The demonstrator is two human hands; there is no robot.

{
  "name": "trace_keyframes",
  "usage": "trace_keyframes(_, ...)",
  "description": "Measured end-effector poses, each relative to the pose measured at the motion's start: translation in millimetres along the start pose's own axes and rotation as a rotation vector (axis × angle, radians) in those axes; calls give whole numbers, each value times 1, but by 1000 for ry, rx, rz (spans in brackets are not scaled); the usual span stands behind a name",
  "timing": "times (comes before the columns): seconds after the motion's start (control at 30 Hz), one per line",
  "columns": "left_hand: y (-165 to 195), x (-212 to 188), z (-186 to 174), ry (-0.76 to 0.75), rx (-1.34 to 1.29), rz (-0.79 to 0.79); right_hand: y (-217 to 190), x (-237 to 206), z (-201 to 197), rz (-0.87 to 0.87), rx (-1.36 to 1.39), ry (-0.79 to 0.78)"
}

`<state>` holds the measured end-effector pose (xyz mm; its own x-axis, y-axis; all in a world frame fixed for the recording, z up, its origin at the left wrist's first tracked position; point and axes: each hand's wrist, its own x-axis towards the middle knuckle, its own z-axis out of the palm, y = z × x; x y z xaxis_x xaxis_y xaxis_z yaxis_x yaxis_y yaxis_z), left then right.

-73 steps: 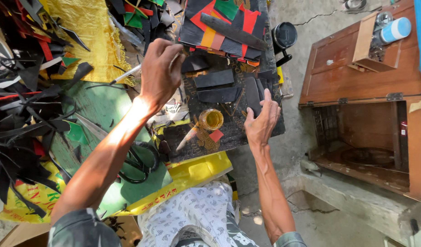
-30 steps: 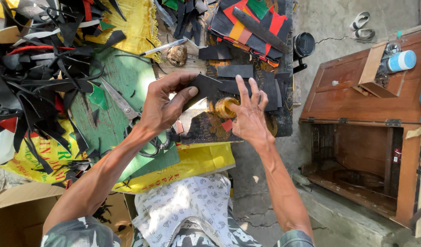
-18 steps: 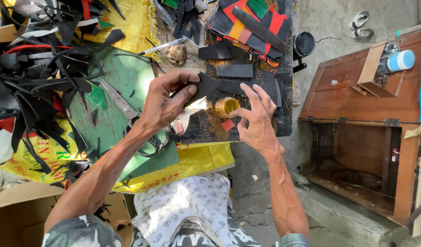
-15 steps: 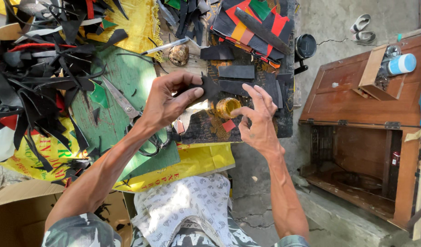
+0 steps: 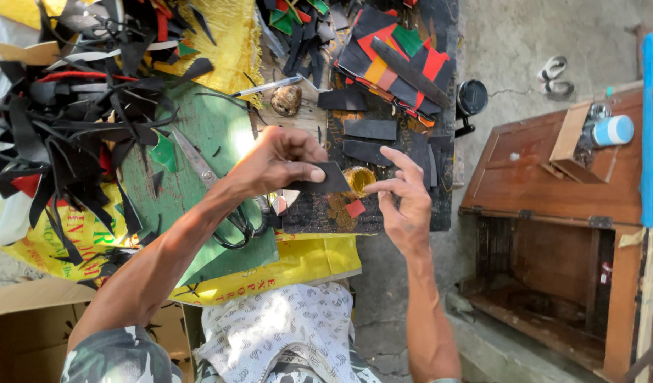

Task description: The person sits at an outdoor work table cutting black rubber strips into smaller pieces with scissors, sorting the cut pieces into piles, and later opens a jar of glue and applies glue to small black rubber pieces by hand. Cut scraps accumulate on the table and in a cardboard box.

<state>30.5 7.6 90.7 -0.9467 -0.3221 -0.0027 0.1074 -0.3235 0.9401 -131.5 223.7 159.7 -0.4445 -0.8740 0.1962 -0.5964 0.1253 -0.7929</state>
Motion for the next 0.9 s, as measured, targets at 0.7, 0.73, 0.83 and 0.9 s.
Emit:
trace_keyframes(0.7,5,9,14,-140,-64,-2,-22,-11,32,-15,692,19)
trace_keyframes(0.73,6,9,14,-144,-61,3,-21,-12,31,-11,693,15)
trace_keyframes(0.83,6,9,14,-135,-47,9,-17,-13,30,-19,692,8)
trace_keyframes(0.9,7,10,13,-135,-54,31,-16,-16,29,41,712,27)
